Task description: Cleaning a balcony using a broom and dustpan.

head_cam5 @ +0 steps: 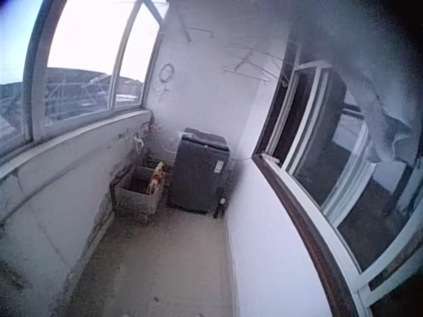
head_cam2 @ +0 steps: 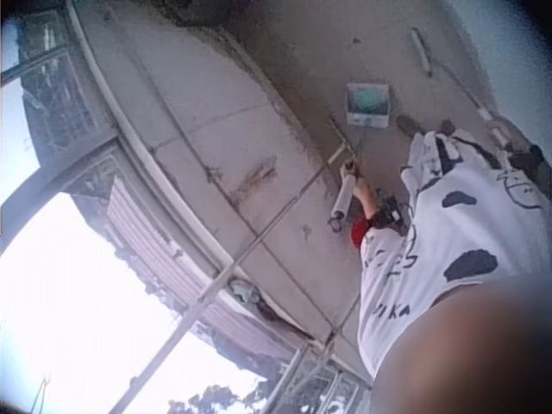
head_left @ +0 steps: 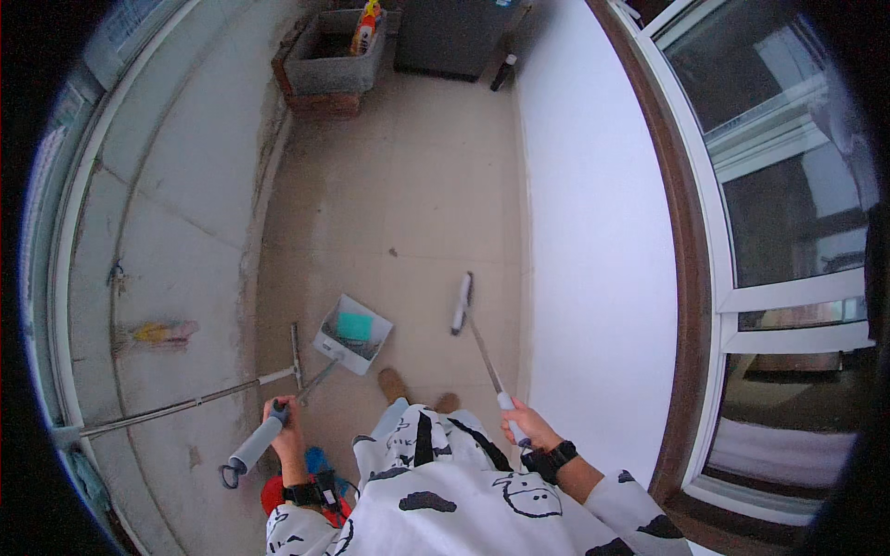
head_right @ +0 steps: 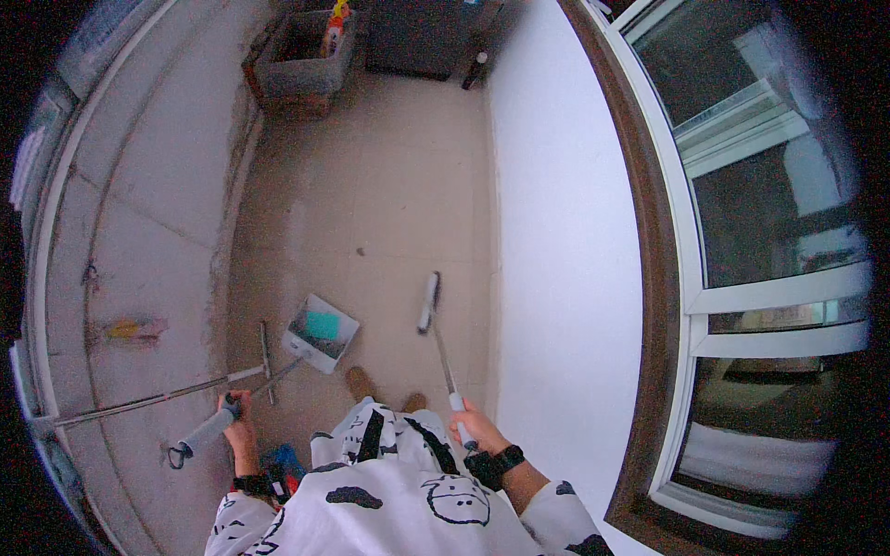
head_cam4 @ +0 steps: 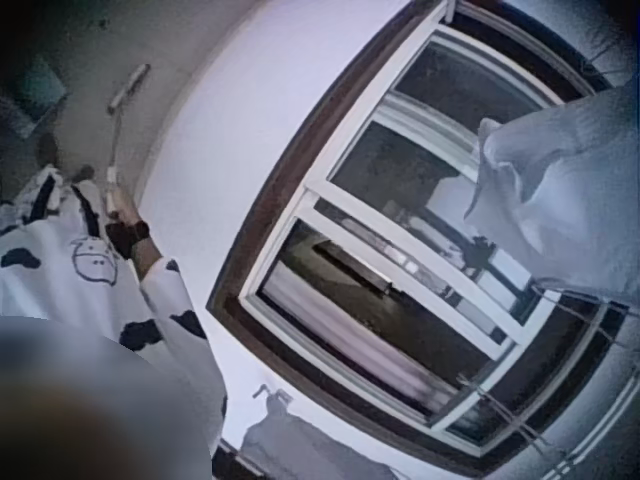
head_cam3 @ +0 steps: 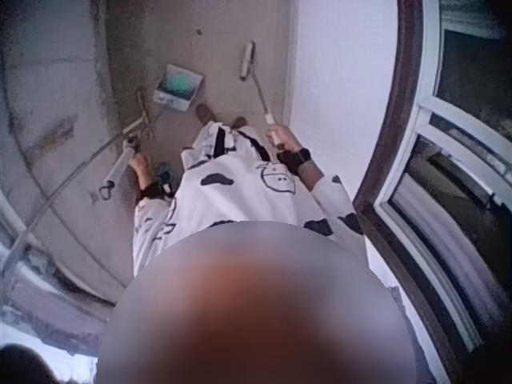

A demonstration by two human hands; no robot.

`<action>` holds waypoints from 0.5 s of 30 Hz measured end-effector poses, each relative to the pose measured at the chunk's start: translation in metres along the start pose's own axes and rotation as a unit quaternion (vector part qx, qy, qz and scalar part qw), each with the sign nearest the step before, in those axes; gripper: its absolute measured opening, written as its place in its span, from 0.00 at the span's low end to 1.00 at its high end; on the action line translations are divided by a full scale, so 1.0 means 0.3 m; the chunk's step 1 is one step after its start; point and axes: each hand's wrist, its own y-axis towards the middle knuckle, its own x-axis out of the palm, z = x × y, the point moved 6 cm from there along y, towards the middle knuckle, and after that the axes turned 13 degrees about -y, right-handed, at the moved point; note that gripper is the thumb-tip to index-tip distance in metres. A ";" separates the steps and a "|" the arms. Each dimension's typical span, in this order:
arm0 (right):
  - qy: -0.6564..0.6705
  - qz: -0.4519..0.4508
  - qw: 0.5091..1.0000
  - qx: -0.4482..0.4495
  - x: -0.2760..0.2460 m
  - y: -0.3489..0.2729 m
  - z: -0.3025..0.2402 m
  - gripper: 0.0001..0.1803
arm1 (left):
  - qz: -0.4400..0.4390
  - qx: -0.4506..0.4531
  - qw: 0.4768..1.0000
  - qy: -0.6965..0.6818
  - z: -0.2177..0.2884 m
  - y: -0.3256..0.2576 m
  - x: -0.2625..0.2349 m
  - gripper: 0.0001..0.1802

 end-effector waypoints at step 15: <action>-0.175 0.119 0.977 -0.032 -0.553 0.201 -0.566 0.28 | 0.119 0.039 0.992 -0.021 0.100 0.051 0.100 0.07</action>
